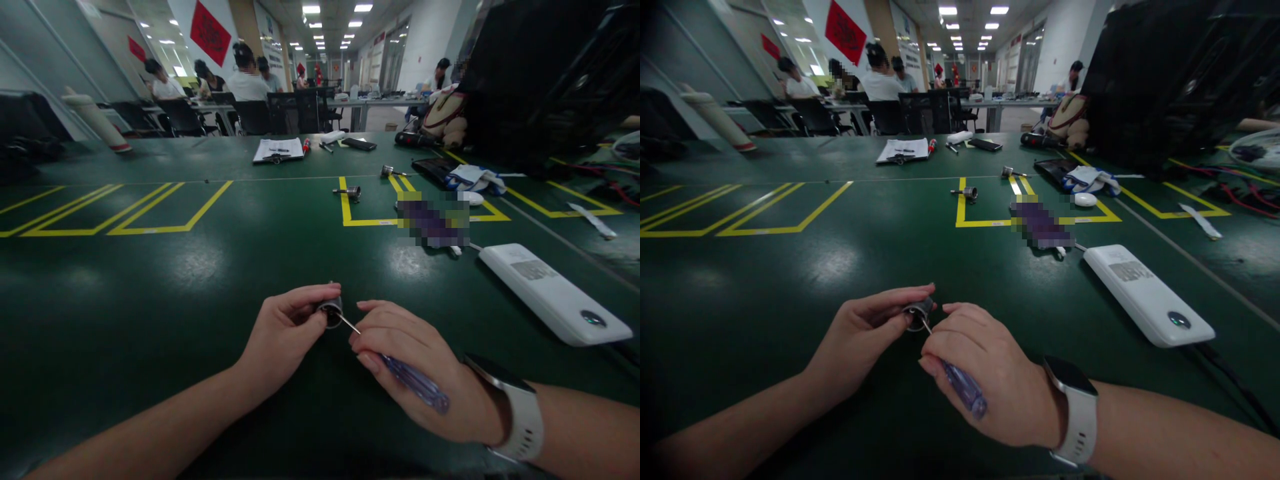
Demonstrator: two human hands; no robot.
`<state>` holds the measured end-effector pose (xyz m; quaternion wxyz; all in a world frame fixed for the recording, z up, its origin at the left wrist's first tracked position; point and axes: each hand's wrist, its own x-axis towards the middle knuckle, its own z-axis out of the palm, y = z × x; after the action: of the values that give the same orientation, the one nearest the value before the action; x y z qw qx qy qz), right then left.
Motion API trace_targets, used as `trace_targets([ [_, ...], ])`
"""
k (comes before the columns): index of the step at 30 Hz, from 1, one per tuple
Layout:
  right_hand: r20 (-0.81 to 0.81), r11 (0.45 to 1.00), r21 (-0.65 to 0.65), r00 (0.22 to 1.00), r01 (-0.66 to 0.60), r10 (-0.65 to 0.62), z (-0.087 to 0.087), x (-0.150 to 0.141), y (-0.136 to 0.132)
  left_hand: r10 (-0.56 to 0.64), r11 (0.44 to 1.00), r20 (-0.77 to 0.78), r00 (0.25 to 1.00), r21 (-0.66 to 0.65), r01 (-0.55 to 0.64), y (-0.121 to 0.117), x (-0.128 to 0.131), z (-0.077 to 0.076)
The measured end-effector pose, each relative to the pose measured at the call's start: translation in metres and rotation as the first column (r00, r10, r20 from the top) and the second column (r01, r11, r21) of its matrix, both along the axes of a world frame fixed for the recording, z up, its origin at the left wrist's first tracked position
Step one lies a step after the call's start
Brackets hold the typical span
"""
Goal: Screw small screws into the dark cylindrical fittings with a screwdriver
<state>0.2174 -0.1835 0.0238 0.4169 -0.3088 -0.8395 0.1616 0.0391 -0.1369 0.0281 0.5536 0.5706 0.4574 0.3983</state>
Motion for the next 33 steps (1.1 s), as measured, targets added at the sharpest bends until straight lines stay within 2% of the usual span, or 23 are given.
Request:
trace_targets([
  [19,0.011,0.999,0.019,1.0,-0.029,0.029,0.0,0.0,-0.001,0.003,1.0,-0.01,1.0,-0.018,-0.003,0.001,0.0,0.0],
  [25,-0.034,0.998,0.059,0.999,-0.02,0.022,-0.001,0.005,-0.003,0.041,0.997,0.051,0.998,-0.061,-0.038,0.007,-0.006,0.0],
  [27,-0.044,1.0,0.03,0.999,0.005,-0.004,0.001,0.005,-0.002,0.042,0.997,0.046,0.998,-0.06,-0.039,0.013,-0.011,0.001],
  [30,-0.087,0.996,-0.053,0.993,0.071,-0.075,0.005,0.003,0.003,0.013,1.0,-0.045,0.999,-0.014,-0.013,0.028,-0.018,-0.001],
  [33,-0.091,0.977,-0.196,0.991,0.082,-0.102,0.012,-0.001,0.012,0.004,0.985,-0.184,0.983,0.17,0.028,0.052,-0.027,-0.007],
])
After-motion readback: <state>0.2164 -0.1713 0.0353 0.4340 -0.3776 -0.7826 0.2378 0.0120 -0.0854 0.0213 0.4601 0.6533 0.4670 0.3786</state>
